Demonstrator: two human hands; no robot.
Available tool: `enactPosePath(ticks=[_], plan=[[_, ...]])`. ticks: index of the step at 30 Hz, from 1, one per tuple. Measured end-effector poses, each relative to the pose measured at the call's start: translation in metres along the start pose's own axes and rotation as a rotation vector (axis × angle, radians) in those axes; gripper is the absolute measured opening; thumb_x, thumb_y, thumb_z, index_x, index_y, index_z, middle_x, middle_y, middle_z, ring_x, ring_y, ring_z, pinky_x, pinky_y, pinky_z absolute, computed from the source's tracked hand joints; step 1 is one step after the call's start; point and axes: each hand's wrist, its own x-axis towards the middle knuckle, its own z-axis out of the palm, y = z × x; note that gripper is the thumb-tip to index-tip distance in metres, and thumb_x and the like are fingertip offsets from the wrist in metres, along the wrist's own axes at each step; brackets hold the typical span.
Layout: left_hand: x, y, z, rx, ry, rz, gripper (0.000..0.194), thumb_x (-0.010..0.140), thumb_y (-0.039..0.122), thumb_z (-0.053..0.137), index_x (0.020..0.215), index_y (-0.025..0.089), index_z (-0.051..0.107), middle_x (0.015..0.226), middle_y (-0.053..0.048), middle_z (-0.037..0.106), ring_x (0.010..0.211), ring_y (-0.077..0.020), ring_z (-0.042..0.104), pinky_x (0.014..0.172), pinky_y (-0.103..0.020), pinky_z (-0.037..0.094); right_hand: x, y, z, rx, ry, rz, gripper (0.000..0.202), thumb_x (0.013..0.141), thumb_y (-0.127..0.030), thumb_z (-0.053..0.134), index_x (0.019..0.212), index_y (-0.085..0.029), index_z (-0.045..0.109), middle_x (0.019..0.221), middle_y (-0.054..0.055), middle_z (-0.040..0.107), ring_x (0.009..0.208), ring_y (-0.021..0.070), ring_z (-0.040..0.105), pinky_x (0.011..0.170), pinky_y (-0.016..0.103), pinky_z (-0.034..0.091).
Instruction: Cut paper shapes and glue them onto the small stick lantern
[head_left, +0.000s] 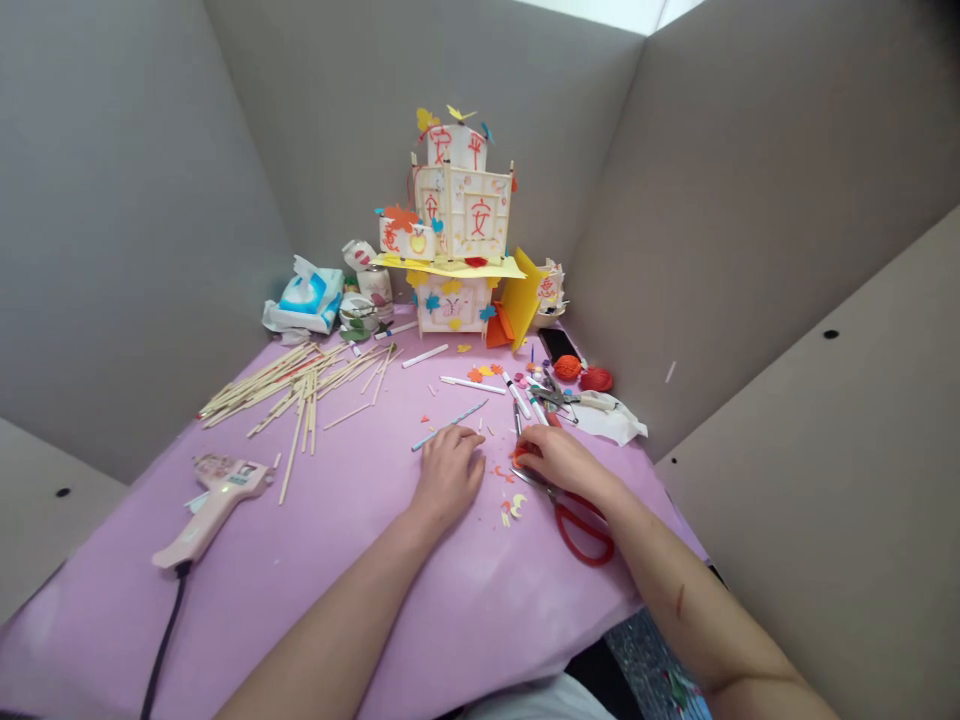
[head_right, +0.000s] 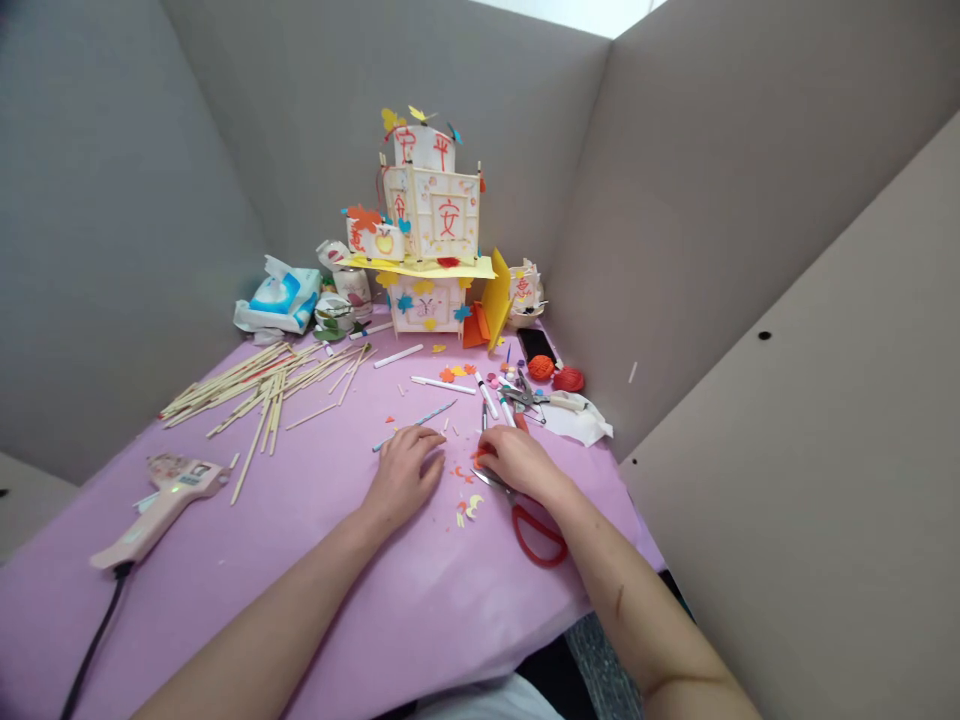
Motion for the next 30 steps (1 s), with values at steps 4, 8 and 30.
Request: enactPosePath(ticks=[4,8,30], plan=[[0.001,-0.007,0.000,-0.037,0.019,-0.027,0.023,0.085,0.021,0.050,0.104,0.022,0.061,0.108,-0.006,0.061,0.108,-0.0217,0.050,0.093,-0.039,0.037,0.075,-0.001,-0.018,0.019,0.046,0.040,0.013,0.083,-0.021,0.054,0.083,-0.017,0.067,0.083,0.005,0.069,0.082,0.0178,0.062,0.077,0.027,0.044],[0.001,-0.009,-0.002,-0.052,0.012,-0.039,0.022,0.085,0.021,0.050,0.103,0.022,0.062,0.107,-0.006,0.061,0.106,-0.0212,0.051,0.092,-0.038,0.038,0.133,-0.002,-0.045,-0.015,0.273,0.163,0.033,0.084,-0.022,0.056,0.115,-0.010,0.057,0.113,0.015,0.063,0.102,0.0220,0.058,0.088,0.031,0.042],[0.003,0.003,-0.007,-0.014,-0.006,-0.031,0.023,0.087,0.022,0.046,0.105,0.022,0.061,0.110,-0.007,0.062,0.109,-0.0218,0.052,0.094,-0.039,0.035,-0.084,0.016,-0.022,-0.058,0.093,0.259,0.029,0.075,-0.037,0.058,0.100,-0.022,0.054,0.094,0.007,0.062,0.080,0.0215,0.057,0.067,0.029,0.042]])
